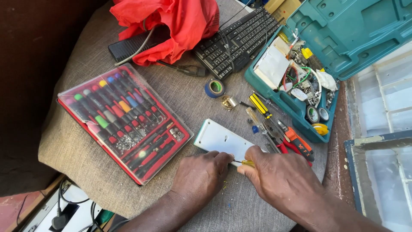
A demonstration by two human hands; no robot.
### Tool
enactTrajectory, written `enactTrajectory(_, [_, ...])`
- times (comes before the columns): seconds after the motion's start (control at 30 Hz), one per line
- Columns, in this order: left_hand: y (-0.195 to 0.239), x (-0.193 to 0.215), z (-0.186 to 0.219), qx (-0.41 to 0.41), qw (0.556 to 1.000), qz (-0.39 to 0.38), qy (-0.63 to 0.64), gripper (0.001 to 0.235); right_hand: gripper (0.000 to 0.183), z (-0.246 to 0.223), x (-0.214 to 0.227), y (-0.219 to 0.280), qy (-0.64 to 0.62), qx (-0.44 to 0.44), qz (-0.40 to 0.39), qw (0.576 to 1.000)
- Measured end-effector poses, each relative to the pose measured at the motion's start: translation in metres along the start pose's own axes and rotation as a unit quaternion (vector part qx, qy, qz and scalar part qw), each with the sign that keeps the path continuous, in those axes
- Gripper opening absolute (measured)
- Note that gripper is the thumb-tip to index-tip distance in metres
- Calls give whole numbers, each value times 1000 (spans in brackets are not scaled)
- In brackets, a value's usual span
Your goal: Assembling or repairing a power extension board using a screwdriver and other hand tools.
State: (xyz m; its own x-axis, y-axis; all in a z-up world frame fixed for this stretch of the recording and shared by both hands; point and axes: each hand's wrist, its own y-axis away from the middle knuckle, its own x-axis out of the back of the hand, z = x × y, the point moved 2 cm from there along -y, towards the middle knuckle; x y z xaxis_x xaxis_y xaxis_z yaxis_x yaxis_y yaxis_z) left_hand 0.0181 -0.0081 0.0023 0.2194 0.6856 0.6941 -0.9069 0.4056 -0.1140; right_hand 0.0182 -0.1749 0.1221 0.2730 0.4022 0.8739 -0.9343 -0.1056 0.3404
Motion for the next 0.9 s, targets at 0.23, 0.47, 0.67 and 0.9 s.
enactTrajectory(0.23, [-1,-5,-2,-12,1000,5,-3,22,16,11,8,-2,217,341,58,913])
enactTrajectory(0.47, [-5,-6,-1,-20,1000,15,-10,21,23,3,10,-10,193,299,132,925])
enactTrajectory(0.67, [-1,-1,-2,-15,1000,-11,-19,23,56,-1,9,-11,77,-19,-59,995])
enactTrajectory(0.9, [-3,4,1,-8,1000,-17,-1,21,10,-10,15,-6,172,281,124,936])
